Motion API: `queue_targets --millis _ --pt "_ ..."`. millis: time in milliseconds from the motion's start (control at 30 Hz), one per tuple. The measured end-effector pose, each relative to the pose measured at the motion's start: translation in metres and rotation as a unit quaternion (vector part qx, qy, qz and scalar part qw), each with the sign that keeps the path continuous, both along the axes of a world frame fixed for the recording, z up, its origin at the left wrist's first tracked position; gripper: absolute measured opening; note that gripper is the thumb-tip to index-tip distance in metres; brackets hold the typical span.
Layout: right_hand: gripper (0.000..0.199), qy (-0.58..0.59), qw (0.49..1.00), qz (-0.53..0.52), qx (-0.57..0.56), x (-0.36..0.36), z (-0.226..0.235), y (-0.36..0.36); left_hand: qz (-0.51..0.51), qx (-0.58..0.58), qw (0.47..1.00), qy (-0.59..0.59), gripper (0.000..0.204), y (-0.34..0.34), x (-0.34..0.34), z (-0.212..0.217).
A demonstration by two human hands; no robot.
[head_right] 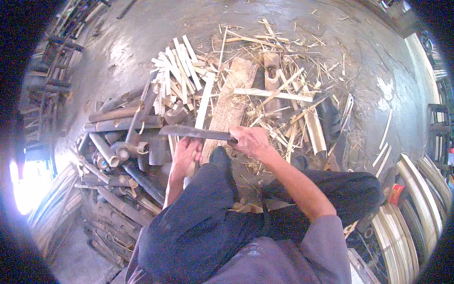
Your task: The person sits on the floor and uses a knife to shave thin strips from a piece of wood. They repeatedly scrape the blade along the wood to create shavings, which accumulate on the floor.
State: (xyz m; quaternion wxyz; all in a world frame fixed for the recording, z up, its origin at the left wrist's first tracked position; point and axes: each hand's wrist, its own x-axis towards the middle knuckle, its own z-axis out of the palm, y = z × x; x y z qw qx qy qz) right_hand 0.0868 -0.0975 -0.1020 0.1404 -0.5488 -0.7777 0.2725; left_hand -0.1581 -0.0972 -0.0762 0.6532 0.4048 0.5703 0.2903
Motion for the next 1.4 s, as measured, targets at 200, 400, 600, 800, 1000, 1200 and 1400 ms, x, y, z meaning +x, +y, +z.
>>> queue_targets --millis 200,400,600,800,1000,1200,1400 --pt "0.031 -0.003 0.943 -0.330 -0.048 0.074 0.008 0.076 -0.065 0.068 0.995 0.016 0.023 -0.053 -0.012 0.046" --pt "0.035 -0.017 0.947 -0.319 0.017 0.150 -0.012 0.065 0.116 0.097 0.988 0.024 0.020 -0.004 -0.039 -0.043" --pt "0.039 0.003 0.954 -0.292 -0.068 0.089 -0.005 0.004 0.149 0.262 0.918 0.256 0.032 0.149 -0.065 -0.090" --pt "0.036 0.046 0.940 -0.282 -0.186 0.063 -0.033 -0.048 -0.086 0.206 0.839 0.496 0.033 0.097 -0.060 -0.171" --pt "0.033 0.044 0.954 -0.246 -0.164 0.045 -0.038 -0.053 -0.038 0.214 0.835 0.506 0.029 0.055 -0.024 -0.166" --pt "0.035 0.058 0.949 -0.251 -0.181 0.039 -0.063 -0.060 -0.002 0.227 0.850 0.475 0.022 0.064 -0.053 -0.144" --pt "0.036 0.038 0.953 -0.237 -0.184 0.038 -0.093 -0.081 -0.035 0.205 0.876 0.435 0.019 0.063 -0.042 -0.170"
